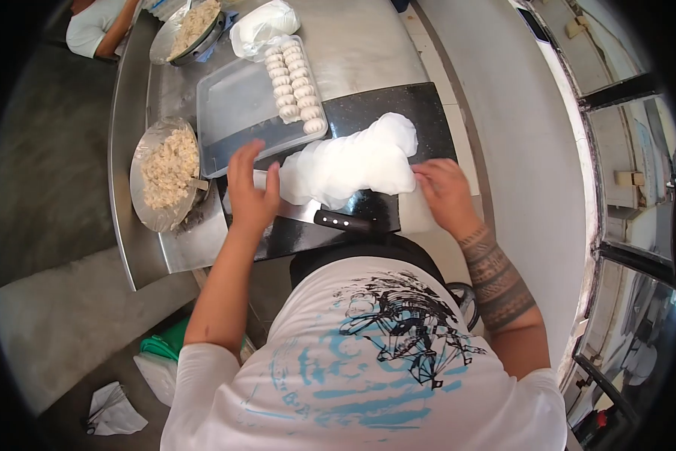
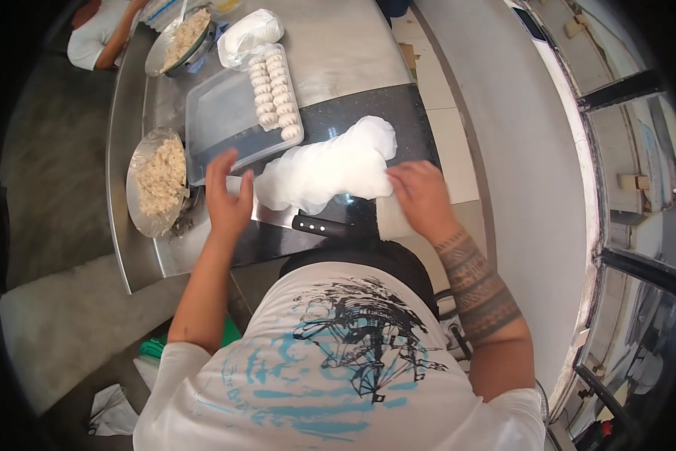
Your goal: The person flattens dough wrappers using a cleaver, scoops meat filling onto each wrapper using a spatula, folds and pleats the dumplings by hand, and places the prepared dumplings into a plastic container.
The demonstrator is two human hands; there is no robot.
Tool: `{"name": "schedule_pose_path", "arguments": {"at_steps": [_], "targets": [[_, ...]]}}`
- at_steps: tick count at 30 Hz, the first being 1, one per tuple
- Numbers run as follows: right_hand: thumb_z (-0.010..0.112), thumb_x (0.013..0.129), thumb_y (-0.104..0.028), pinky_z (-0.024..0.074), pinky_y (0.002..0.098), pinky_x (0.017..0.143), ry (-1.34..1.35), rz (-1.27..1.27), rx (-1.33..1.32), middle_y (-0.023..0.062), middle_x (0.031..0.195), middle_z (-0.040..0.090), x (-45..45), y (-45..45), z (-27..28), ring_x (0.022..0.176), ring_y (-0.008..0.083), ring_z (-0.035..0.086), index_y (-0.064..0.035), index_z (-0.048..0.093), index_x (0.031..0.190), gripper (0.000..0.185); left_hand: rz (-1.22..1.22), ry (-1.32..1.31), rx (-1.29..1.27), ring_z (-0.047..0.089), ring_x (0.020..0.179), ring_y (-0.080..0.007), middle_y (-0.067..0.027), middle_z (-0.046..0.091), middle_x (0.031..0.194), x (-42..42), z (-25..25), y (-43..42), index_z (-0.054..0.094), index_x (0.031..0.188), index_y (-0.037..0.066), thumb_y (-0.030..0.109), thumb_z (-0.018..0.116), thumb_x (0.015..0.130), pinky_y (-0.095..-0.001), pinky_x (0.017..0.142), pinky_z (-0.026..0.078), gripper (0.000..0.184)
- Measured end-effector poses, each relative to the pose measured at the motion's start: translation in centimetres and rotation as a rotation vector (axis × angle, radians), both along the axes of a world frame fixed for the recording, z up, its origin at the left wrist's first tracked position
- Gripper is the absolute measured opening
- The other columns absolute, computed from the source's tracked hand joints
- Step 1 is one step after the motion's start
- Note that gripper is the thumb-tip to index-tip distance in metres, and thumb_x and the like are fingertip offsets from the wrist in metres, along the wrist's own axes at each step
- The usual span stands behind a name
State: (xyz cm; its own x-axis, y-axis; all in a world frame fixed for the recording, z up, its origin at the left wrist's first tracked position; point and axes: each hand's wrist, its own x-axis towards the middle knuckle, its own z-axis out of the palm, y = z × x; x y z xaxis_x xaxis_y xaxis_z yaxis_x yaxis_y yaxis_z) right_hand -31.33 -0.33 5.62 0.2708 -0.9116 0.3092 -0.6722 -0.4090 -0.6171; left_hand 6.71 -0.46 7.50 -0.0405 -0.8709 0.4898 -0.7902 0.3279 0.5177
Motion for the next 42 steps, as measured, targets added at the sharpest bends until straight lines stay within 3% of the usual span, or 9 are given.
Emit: {"name": "schedule_pose_path", "arguments": {"at_steps": [7, 11, 26, 29, 32, 35, 42], "targets": [[0.064, 0.091, -0.008, 0.0439, 0.0411, 0.095, 0.298, 0.210, -0.126, 0.0035, 0.118, 0.071, 5.5, -2.7, -1.6, 0.103, 0.0234, 0.060, -0.0101, 0.075, 0.120, 0.031, -0.023, 0.120, 0.236, 0.068, 0.106, -0.0342, -0.0174, 0.069, 0.116, -1.7, -1.5, 8.9, 0.068, 0.119, 0.003, 0.003, 0.074, 0.089, -0.0407, 0.093, 0.054, 0.030], [0.059, 0.091, -0.005, 0.0421, 0.0422, 0.098, 0.420, 0.284, -0.163, 0.0039, 0.122, 0.069, 5.7, -3.0, -2.3, 0.108, 0.0254, 0.058, -0.0070, 0.073, 0.123, 0.035, -0.006, 0.119, 0.300, 0.068, 0.088, -0.0240, -0.0124, 0.070, 0.105, -1.7, -2.3, 11.0, 0.072, 0.113, 0.003, 0.000, 0.073, 0.091, -0.0333, 0.081, 0.056, 0.022], [0.062, 0.092, -0.009, 0.0406, 0.0454, 0.101, 0.351, 0.201, -0.161, 0.0045, 0.114, 0.069, 5.6, -3.3, -2.1, 0.110, 0.0261, 0.059, -0.0097, 0.074, 0.110, 0.022, 0.000, 0.213, 0.352, 0.068, 0.087, -0.0212, -0.0119, 0.070, 0.106, -1.4, -2.8, 12.9, 0.072, 0.113, 0.003, -0.001, 0.073, 0.092, -0.0312, 0.081, 0.055, 0.022], [0.062, 0.091, -0.007, 0.0405, 0.0454, 0.101, 0.338, 0.171, -0.150, 0.0050, 0.113, 0.069, 5.8, -3.5, -2.4, 0.110, 0.0265, 0.059, -0.0094, 0.073, 0.106, 0.019, 0.003, 0.247, 0.369, 0.068, 0.089, -0.0277, -0.0125, 0.070, 0.104, -1.9, -2.7, 12.8, 0.072, 0.110, 0.004, 0.000, 0.073, 0.090, -0.0359, 0.081, 0.056, 0.021], [0.062, 0.089, -0.007, 0.0401, 0.0454, 0.102, 0.396, 0.208, -0.076, 0.0056, 0.112, 0.069, 5.5, -3.6, -2.3, 0.111, 0.0272, 0.059, -0.0082, 0.071, 0.106, 0.019, -0.009, 0.253, 0.379, 0.069, 0.090, -0.0279, -0.0127, 0.070, 0.104, -2.2, -2.6, 12.7, 0.072, 0.111, 0.003, 0.000, 0.073, 0.090, -0.0357, 0.082, 0.056, 0.021], [0.063, 0.089, -0.006, 0.0394, 0.0466, 0.104, 0.362, 0.214, -0.151, 0.0067, 0.110, 0.069, 5.4, -3.0, -1.9, 0.112, 0.0279, 0.059, -0.0071, 0.071, 0.106, 0.019, -0.023, 0.240, 0.355, 0.068, 0.086, -0.0206, -0.0115, 0.070, 0.106, -2.0, -2.4, 12.6, 0.072, 0.113, 0.002, -0.002, 0.072, 0.092, -0.0308, 0.081, 0.055, 0.022], [0.063, 0.088, -0.006, 0.0385, 0.0497, 0.108, 0.364, 0.218, -0.123, 0.0084, 0.103, 0.068, 5.6, -2.5, -0.8, 0.110, 0.0286, 0.059, -0.0059, 0.070, 0.100, 0.014, -0.023, 0.229, 0.372, 0.068, 0.088, -0.0211, -0.0115, 0.070, 0.105, -1.7, -2.2, 12.6, 0.072, 0.114, 0.002, -0.001, 0.072, 0.092, -0.0312, 0.081, 0.055, 0.022]]}}
